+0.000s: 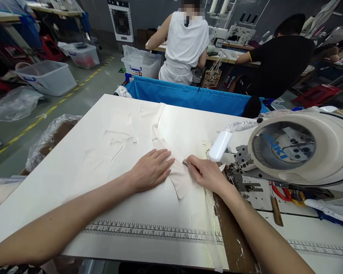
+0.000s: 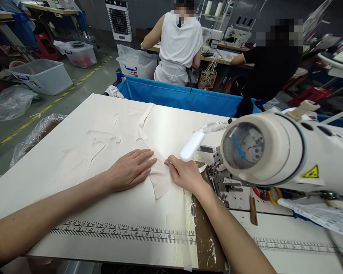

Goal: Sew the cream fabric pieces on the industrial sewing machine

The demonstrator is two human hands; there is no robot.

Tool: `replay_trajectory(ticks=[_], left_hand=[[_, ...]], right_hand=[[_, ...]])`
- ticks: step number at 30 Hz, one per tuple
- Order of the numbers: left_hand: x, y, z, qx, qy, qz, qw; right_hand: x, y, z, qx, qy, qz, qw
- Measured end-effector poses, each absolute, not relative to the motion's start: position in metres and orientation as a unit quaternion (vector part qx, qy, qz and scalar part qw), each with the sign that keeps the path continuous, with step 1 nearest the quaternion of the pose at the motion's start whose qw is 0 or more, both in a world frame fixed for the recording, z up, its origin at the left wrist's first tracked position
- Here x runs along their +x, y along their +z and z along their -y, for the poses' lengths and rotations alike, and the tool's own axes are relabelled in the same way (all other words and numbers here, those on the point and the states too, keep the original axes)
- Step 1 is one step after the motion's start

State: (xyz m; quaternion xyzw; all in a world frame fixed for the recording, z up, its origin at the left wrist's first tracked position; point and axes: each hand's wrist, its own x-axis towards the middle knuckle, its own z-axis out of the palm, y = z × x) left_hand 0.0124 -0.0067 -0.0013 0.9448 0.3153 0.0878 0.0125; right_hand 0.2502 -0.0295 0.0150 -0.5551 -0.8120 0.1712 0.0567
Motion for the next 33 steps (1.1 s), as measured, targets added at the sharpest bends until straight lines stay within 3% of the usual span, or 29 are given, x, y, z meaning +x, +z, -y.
replay_trajectory(ticks=[7,14,33], left_hand=[[0.018,-0.001,0.009,0.960,0.086,-0.266,0.020],[0.018,-0.002,0.010,0.961,0.070,-0.265,0.021],[0.018,-0.001,0.010,0.960,0.059,-0.274,0.017]], right_hand=[[0.242,0.012,0.029,-0.562,0.169,0.809,0.034],[0.243,0.008,0.030,-0.583,0.183,0.786,0.096],[0.250,0.015,0.033,-0.563,0.144,0.813,0.033]])
